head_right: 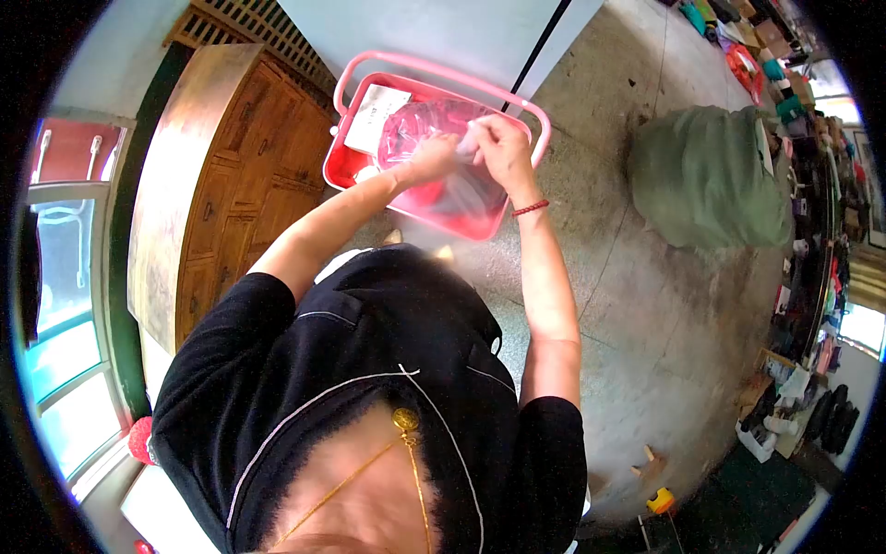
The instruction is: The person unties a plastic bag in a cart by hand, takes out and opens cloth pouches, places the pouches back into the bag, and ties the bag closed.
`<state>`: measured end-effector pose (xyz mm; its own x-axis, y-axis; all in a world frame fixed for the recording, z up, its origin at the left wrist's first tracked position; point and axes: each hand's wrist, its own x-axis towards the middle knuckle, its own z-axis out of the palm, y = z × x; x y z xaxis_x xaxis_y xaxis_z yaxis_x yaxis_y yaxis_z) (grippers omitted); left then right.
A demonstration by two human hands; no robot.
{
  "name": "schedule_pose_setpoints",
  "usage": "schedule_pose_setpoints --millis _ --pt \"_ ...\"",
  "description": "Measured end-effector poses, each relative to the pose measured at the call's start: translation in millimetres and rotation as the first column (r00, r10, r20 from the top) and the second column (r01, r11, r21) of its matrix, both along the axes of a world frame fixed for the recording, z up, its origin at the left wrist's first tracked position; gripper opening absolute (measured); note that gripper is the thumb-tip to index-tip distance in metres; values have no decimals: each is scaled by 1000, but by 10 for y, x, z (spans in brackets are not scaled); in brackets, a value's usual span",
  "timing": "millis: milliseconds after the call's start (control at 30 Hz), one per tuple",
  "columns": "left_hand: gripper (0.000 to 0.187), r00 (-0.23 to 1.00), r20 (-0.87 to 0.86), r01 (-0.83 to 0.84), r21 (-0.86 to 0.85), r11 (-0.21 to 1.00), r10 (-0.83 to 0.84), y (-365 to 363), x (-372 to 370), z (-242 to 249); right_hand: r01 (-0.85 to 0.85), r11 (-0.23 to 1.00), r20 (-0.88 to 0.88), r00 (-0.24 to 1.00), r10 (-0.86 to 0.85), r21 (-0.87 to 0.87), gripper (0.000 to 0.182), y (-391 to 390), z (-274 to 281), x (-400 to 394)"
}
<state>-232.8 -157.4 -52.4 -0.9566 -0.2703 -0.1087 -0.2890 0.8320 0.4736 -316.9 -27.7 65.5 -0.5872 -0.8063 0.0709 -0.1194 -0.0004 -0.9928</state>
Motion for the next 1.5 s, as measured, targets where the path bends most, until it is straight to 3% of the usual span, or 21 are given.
schedule_pose_setpoints --millis 33,100,133,167,233,300,367,433,500,533,567,667,700,800,900,1033,1167,1233,1367,1467,1500 --pt "48 998 58 19 -24 1000 -18 -13 -7 -9 -3 1000 -1 1000 3 0 20 20 -49 -3" --pt "45 993 114 31 -47 998 -25 -49 5 14 576 816 476 730 -490 -42 20 52 -244 -43" --pt "42 994 104 42 -7 999 -41 -84 30 84 576 817 246 795 -555 -17 16 158 -823 -284" --pt "40 994 93 55 30 998 -57 -113 46 129 571 821 248 798 -549 -21 16 201 -1080 -259" --pt "40 993 91 71 11 997 -72 -163 31 72 310 935 -459 866 -201 174 30 249 -1359 -196" --pt "39 990 96 121 -142 983 -108 -146 59 142 446 895 -532 763 -367 22 42 80 -1581 63" --pt "39 983 112 169 -259 951 -144 -84 55 229 536 840 -684 644 -343 83 50 18 -1290 242" --pt "39 974 133 218 -373 902 -181 -52 93 291 629 777 -611 604 -511 -27 48 -14 -1229 280" --pt "39 996 13 81 -404 911 -83 -41 149 329 805 592 -538 488 -687 -25 45 -13 -1299 212" --pt "37 998 -45 22 -403 915 -43 -82 178 285 809 579 -294 580 -759 102 37 29 -1329 128" --pt "37 998 -44 26 -405 914 -48 -113 213 261 887 457 -173 462 -870 68 27 88 -1392 161" --pt "35 937 -137 -319 36 947 320 -227 275 172 682 730 -317 684 -657 -42 17 331 -1280 397" --pt "35 939 -135 -314 34 949 316 -220 294 222 543 839 -350 780 -518 -32 15 350 -1263 504" --pt "41 864 -310 -259 405 877 398 -216 341 213 398 913 -689 637 -344 -88 36 193 -1191 615" --pt "42 928 -308 -136 242 961 209 -130 387 409 326 945 -758 610 -229 -24 56 -93 -1066 528" --pt "44 978 -207 -3 -59 998 -10 -180 422 295 227 897 -735 663 142 378 53 -140 -1092 203" --pt "43 998 20 62 -211 976 -59 -226 495 310 248 945 -748 664 -4 215 20 196 -1015 -196" --pt "39 999 8 38 -184 982 -38 -246 535 280 256 949 -433 888 -156 183 18 398 -1085 -315" --pt "28 993 -119 -31 -97 995 19 -342 569 185 293 938 -319 921 -225 185 17 589 -1265 -432" --pt "15 938 -309 -60 299 952 156 -322 668 489 329 938 -143 939 -312 111 19 659 -1241 -363" --pt "15 938 -307 -62 299 952 158 -329 712 511 327 938 -141 940 -311 113 19 666 -1203 -333"
